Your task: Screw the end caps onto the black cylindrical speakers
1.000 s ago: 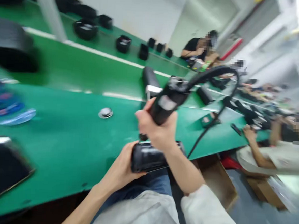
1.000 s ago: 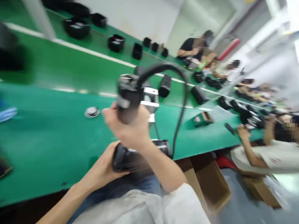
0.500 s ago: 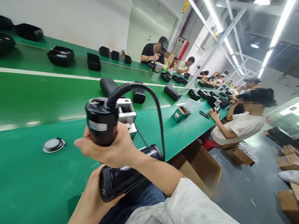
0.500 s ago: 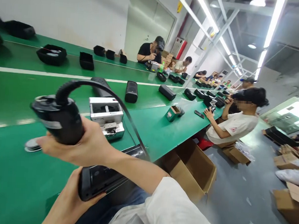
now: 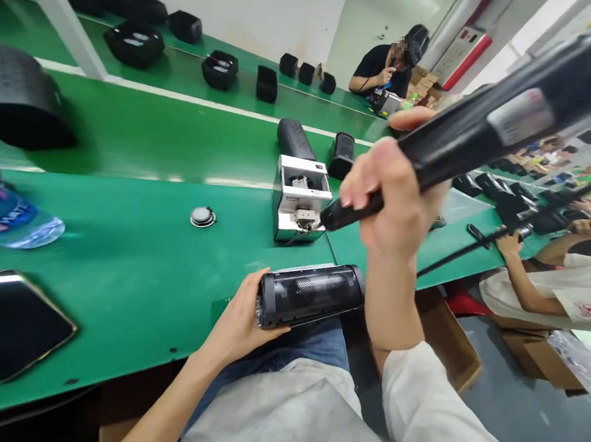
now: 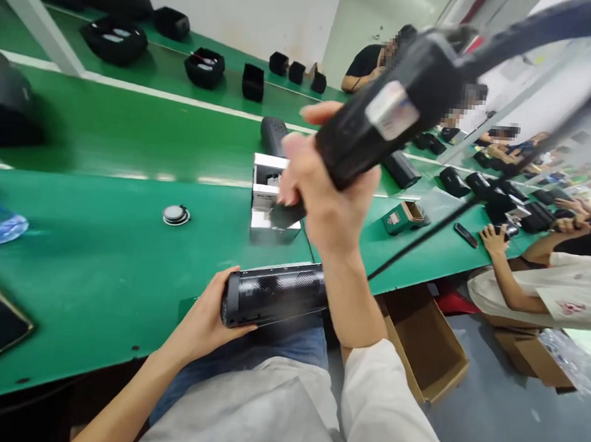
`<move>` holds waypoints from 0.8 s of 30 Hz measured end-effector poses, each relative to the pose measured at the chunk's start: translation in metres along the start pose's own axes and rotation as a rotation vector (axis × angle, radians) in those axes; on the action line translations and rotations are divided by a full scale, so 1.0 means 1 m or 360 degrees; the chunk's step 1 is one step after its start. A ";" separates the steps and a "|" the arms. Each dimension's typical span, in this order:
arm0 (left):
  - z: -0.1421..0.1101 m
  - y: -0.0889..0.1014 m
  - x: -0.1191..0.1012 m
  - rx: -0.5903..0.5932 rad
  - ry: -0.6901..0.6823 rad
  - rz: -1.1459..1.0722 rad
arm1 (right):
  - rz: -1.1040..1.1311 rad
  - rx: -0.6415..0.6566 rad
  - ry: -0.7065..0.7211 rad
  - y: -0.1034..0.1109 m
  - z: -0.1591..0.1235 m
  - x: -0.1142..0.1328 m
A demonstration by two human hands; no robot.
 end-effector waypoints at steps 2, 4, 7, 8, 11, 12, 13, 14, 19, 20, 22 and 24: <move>0.001 0.001 -0.002 0.0010 0.0011 0.0005 | -0.0239 -0.0211 0.0106 0.013 0.020 -0.006; 0.001 0.002 -0.004 0.0029 0.0011 0.0024 | -0.0331 -0.0272 0.0149 0.017 0.034 -0.020; 0.001 0.002 -0.005 0.0047 0.0012 0.0041 | -0.0252 -0.0265 0.0189 0.014 0.043 -0.044; 0.001 0.002 -0.004 0.0050 0.0012 0.0038 | -0.0240 -0.0276 0.0184 0.013 0.043 -0.050; 0.000 0.001 -0.003 0.0051 0.0018 0.0025 | -0.0226 -0.0309 0.0138 0.011 0.045 -0.065; -0.001 0.001 -0.003 0.0051 0.0023 0.0024 | -0.0213 -0.0315 0.0129 0.011 0.046 -0.068; -0.001 0.001 -0.003 0.0048 0.0027 0.0025 | -0.0200 -0.0313 0.0130 0.012 0.047 -0.070; -0.001 0.001 -0.003 0.0044 0.0028 0.0027 | -0.0195 -0.0303 0.0136 0.013 0.049 -0.072; 0.000 0.001 -0.004 0.0044 0.0019 0.0021 | -0.0227 -0.0269 0.0114 0.017 0.051 -0.074; 0.000 0.001 -0.004 0.0045 0.0018 0.0015 | -0.0223 -0.0260 0.0093 0.019 0.050 -0.073; 0.001 0.001 -0.004 0.0041 0.0015 0.0008 | -0.0208 -0.0217 0.0057 0.020 0.044 -0.067; 0.000 0.002 -0.004 0.0035 0.0008 0.0000 | -0.0213 -0.0160 0.0006 0.019 0.035 -0.056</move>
Point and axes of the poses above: each hand's wrist, its own z-axis towards the middle knuckle, its own y-axis out of the back of the hand, x = y × z, the point moved 3 cm from there along z, towards the middle knuckle, and after that the axes turned 15 degrees about -y, right-handed, at the moved point
